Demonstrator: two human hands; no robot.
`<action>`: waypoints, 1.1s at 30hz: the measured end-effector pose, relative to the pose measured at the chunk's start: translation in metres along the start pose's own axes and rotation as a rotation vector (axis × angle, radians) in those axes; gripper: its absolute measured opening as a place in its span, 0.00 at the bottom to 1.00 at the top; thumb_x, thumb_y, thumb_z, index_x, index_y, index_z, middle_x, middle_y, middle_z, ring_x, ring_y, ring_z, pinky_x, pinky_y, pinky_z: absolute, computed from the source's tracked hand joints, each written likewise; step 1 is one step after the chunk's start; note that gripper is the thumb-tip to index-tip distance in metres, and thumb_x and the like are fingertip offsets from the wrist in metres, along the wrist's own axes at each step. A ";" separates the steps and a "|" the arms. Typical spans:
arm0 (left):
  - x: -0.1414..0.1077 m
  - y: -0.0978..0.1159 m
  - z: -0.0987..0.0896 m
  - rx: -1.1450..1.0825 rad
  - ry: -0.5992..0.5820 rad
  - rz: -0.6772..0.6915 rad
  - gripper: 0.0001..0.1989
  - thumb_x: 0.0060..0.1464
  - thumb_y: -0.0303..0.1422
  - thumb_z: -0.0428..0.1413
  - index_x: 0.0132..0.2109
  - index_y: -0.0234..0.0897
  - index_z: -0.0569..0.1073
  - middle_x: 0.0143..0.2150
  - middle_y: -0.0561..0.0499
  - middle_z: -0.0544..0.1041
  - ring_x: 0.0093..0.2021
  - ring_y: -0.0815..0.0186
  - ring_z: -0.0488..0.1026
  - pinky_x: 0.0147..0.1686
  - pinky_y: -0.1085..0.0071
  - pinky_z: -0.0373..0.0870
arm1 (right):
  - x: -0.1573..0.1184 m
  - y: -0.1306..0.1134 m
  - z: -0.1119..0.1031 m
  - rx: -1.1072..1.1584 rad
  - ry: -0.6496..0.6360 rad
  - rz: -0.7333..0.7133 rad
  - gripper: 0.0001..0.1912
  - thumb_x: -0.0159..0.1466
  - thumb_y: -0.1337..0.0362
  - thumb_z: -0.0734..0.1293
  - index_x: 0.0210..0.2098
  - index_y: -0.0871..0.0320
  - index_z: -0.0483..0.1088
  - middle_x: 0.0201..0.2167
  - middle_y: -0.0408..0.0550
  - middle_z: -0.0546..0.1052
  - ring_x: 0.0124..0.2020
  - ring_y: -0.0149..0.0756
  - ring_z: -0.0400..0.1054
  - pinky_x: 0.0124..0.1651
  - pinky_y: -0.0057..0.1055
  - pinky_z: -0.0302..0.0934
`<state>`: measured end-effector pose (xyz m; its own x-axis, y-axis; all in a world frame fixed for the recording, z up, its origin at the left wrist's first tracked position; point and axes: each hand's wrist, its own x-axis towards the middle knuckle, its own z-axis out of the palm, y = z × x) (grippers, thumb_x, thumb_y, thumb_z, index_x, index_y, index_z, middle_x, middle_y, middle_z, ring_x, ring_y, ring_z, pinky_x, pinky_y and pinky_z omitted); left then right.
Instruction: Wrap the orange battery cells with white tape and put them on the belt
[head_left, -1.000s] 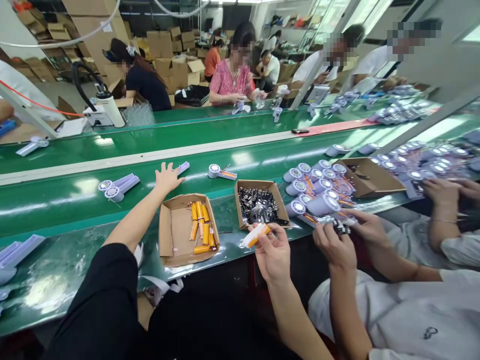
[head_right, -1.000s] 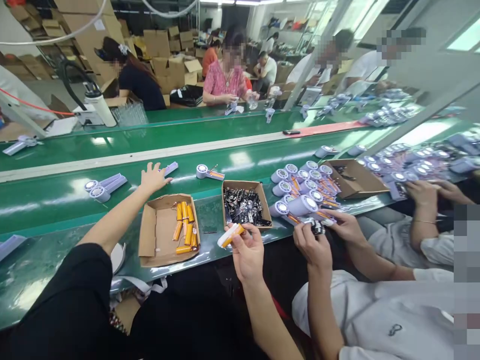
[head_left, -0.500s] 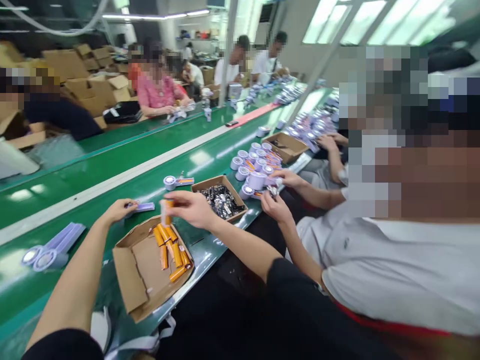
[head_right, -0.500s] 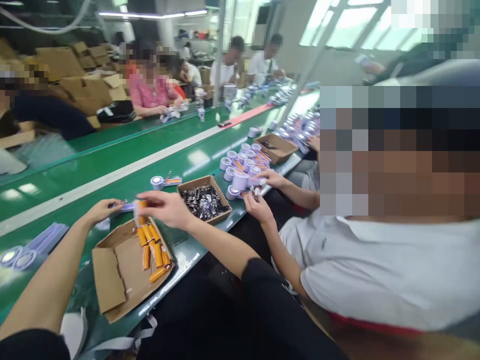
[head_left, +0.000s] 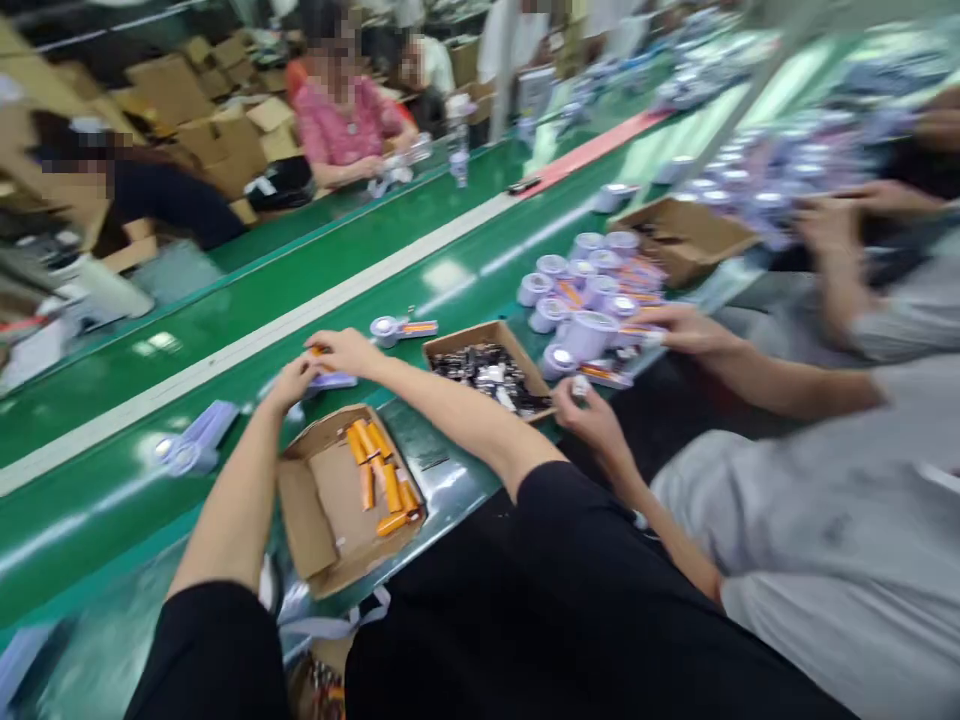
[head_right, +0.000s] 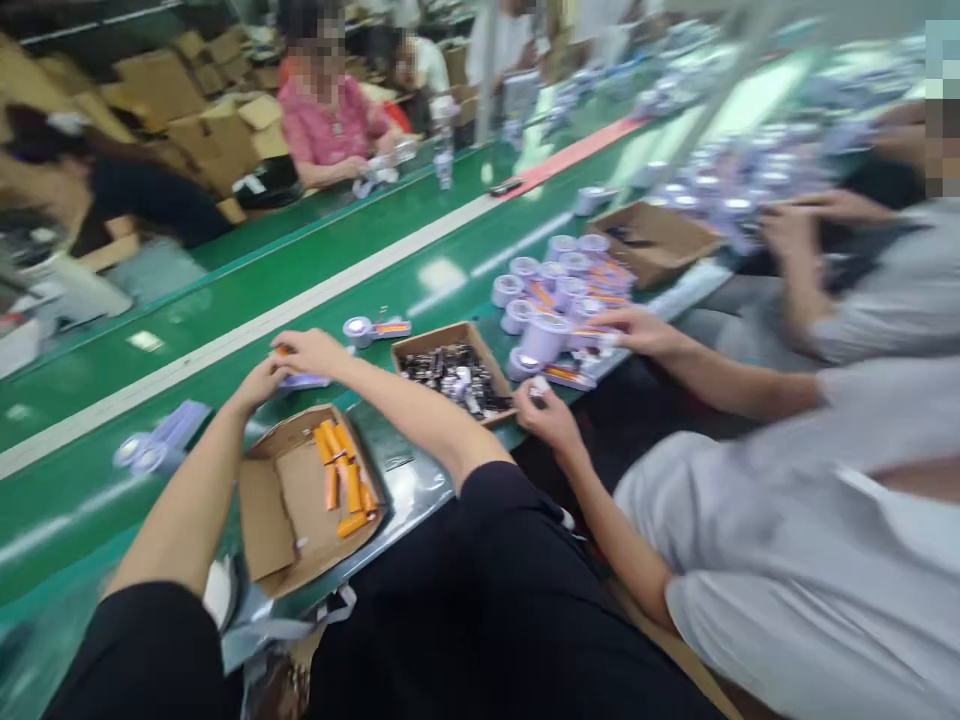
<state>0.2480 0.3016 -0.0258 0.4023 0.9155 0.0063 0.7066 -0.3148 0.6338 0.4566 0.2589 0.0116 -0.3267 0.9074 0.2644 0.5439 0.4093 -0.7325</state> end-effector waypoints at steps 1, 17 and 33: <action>0.002 -0.004 0.002 -0.005 0.004 -0.025 0.15 0.60 0.47 0.54 0.37 0.39 0.71 0.37 0.49 0.78 0.42 0.61 0.73 0.48 0.64 0.70 | -0.002 0.004 0.001 0.003 -0.003 -0.008 0.18 0.73 0.66 0.72 0.62 0.58 0.79 0.59 0.52 0.85 0.58 0.38 0.80 0.62 0.29 0.67; 0.022 -0.014 0.022 -0.021 -0.001 -0.185 0.12 0.64 0.42 0.58 0.36 0.41 0.70 0.34 0.52 0.75 0.38 0.62 0.67 0.42 0.67 0.64 | -0.014 0.023 -0.001 -0.397 -0.241 -0.018 0.20 0.73 0.62 0.72 0.63 0.57 0.77 0.54 0.58 0.85 0.55 0.50 0.80 0.57 0.38 0.69; 0.036 0.013 0.023 -0.032 0.031 -0.216 0.23 0.49 0.58 0.57 0.36 0.43 0.68 0.31 0.53 0.73 0.33 0.61 0.68 0.32 0.69 0.63 | -0.052 -0.048 -0.035 -0.152 -0.127 0.213 0.06 0.69 0.65 0.73 0.42 0.64 0.80 0.52 0.61 0.86 0.58 0.47 0.80 0.62 0.44 0.72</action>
<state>0.2845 0.3247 -0.0351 0.2255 0.9682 -0.1087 0.7552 -0.1033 0.6473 0.4745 0.1958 0.0547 -0.2816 0.9591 0.0269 0.7169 0.2290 -0.6585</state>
